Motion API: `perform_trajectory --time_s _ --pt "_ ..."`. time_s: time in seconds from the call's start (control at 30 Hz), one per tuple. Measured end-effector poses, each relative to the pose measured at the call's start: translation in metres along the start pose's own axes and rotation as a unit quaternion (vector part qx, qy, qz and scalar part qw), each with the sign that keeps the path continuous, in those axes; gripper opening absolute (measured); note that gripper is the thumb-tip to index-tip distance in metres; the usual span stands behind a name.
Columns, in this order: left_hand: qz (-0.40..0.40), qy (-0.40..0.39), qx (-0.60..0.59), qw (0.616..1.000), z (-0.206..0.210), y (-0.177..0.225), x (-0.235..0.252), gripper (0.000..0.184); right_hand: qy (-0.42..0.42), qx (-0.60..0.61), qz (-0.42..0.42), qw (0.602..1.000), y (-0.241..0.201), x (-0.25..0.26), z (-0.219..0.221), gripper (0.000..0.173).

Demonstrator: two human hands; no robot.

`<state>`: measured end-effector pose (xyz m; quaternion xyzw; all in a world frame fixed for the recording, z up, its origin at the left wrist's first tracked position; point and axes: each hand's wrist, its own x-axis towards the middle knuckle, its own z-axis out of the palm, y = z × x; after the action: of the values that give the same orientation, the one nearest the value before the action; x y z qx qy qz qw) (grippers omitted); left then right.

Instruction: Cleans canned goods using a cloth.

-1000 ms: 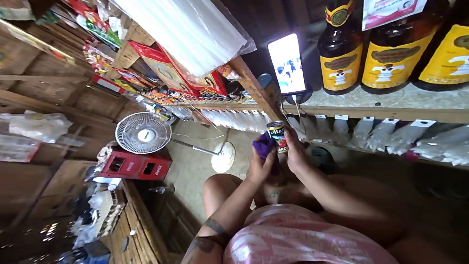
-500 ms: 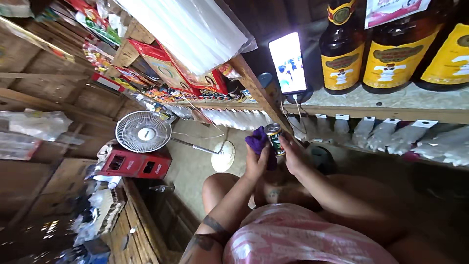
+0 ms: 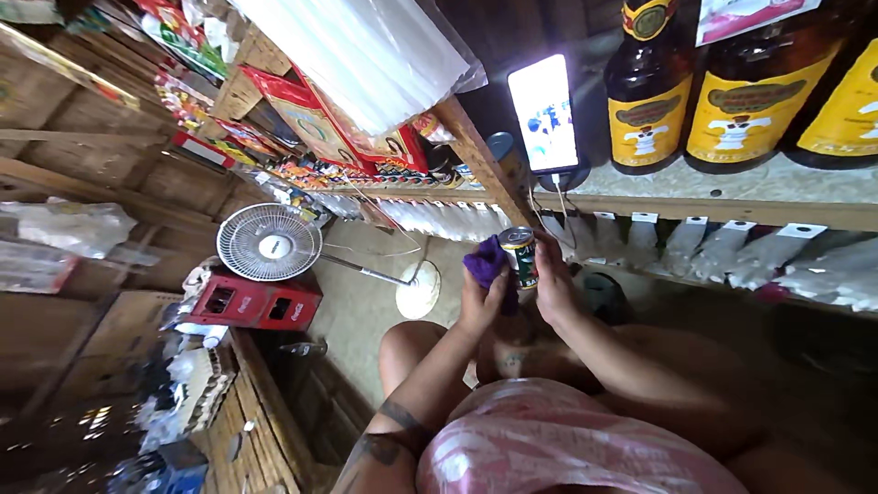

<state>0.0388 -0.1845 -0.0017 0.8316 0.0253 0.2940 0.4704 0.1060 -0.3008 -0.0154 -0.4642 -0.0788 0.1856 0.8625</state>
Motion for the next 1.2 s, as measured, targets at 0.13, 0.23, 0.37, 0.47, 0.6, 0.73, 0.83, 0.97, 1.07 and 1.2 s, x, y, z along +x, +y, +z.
perform_trajectory --time_s 0.13,0.23,0.37,0.47,0.6,0.73,0.83,0.97,1.07,1.2 --pt "0.009 0.012 0.014 1.000 0.002 0.000 0.006 0.051 -0.035 0.012 0.025 0.999 0.007 -0.002 -0.002 0.062" --pt "-0.015 -0.004 0.047 0.999 0.006 -0.006 -0.002 0.053 -0.025 0.009 0.031 0.999 0.007 -0.001 -0.003 0.082" --pt "-0.026 -0.058 0.072 0.995 0.010 -0.011 -0.021 0.060 0.000 0.012 0.015 1.000 0.004 0.004 -0.006 0.067" --pt "-0.038 -0.074 0.070 0.994 0.009 -0.012 -0.025 0.062 0.005 0.022 0.002 1.000 0.004 0.006 -0.007 0.062" --pt "-0.023 -0.047 0.042 0.998 0.004 -0.006 -0.012 0.058 -0.008 0.020 0.017 1.000 0.004 0.003 -0.005 0.068" --pt "-0.029 0.021 -0.016 0.999 0.001 0.000 0.006 0.052 -0.058 0.025 0.037 0.997 0.003 0.000 -0.003 0.066" --pt "-0.042 0.020 -0.014 0.999 0.002 -0.003 0.006 0.052 -0.061 0.035 0.038 0.997 0.006 0.003 -0.006 0.062" --pt "-0.079 -0.029 0.029 0.996 0.009 -0.007 -0.013 0.057 -0.027 0.026 0.026 0.999 0.009 0.009 -0.009 0.055" --pt "-0.083 -0.055 0.045 0.994 0.012 -0.010 -0.024 0.061 -0.010 0.020 0.023 0.999 0.007 0.009 -0.010 0.052" --pt "-0.071 -0.052 0.035 0.996 0.007 -0.011 -0.021 0.059 -0.016 0.020 0.053 0.998 0.006 0.007 -0.008 0.061"
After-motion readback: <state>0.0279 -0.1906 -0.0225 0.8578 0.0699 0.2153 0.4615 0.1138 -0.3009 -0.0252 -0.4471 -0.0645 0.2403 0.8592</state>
